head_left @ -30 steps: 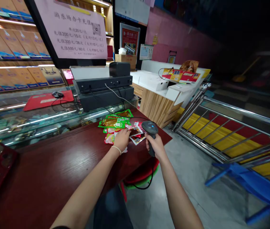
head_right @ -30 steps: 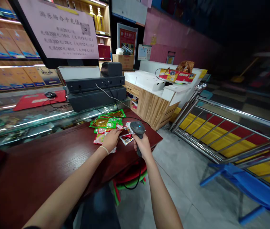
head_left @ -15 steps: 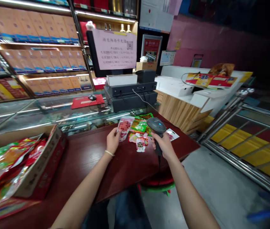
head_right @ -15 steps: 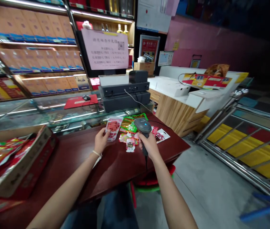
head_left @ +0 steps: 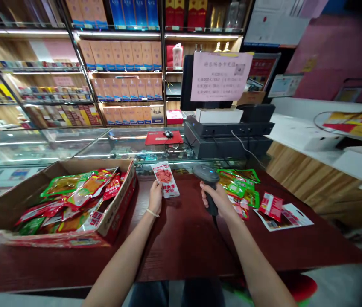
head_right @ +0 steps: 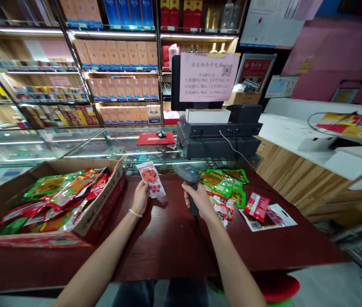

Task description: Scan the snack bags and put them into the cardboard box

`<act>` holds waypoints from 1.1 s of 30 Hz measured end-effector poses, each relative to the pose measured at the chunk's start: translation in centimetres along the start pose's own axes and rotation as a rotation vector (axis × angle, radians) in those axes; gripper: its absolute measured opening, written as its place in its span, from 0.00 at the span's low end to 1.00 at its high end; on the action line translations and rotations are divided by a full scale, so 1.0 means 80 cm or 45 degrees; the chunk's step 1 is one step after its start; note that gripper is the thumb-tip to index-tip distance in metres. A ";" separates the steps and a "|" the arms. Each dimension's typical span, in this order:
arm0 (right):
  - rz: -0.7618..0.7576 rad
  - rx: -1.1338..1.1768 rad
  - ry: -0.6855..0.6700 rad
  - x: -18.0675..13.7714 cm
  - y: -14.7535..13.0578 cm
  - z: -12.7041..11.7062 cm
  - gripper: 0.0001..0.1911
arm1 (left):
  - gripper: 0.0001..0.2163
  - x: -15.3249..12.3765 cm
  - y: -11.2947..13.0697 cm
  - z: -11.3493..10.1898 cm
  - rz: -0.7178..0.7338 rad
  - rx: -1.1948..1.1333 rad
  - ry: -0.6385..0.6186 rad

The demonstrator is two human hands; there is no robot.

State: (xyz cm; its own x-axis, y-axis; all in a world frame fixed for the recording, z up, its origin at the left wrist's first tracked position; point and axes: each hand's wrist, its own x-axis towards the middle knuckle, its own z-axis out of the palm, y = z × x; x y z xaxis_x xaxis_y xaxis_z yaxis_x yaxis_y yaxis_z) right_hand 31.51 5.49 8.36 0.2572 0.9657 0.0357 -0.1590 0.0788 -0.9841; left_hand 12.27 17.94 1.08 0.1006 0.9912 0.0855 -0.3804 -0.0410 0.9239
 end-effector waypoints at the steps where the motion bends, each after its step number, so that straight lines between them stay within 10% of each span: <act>1: 0.011 0.011 -0.015 0.005 0.005 0.001 0.17 | 0.14 0.001 -0.001 -0.003 -0.019 0.011 0.043; 5: 0.043 0.032 -0.052 0.017 0.026 0.000 0.16 | 0.18 0.004 0.005 -0.011 -0.281 -0.067 0.058; 11: 0.109 -0.002 -0.008 0.010 0.035 -0.006 0.16 | 0.35 -0.003 0.030 -0.021 -0.633 -0.461 -0.486; 15: 0.098 0.011 0.008 0.005 0.029 -0.007 0.16 | 0.29 -0.012 0.029 -0.021 -0.648 -0.338 -0.591; 20: 0.066 -0.015 0.009 0.005 0.031 -0.008 0.17 | 0.22 -0.012 0.005 -0.015 -0.495 -0.042 -0.406; 26: 0.060 -0.243 0.051 0.007 0.047 -0.008 0.21 | 0.13 0.012 -0.003 -0.038 0.113 0.859 -0.162; 33: 0.028 -0.469 -0.046 0.007 0.059 -0.007 0.22 | 0.12 0.025 -0.010 -0.054 0.169 1.043 -0.168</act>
State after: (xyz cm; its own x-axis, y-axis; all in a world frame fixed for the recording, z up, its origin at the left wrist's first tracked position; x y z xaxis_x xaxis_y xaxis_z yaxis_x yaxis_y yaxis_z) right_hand 31.43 6.23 3.60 0.2225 0.9748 0.0132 0.1910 -0.0303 -0.9811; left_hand 8.78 20.50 -1.10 0.2279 0.9510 0.2087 0.3862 -0.2851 0.8773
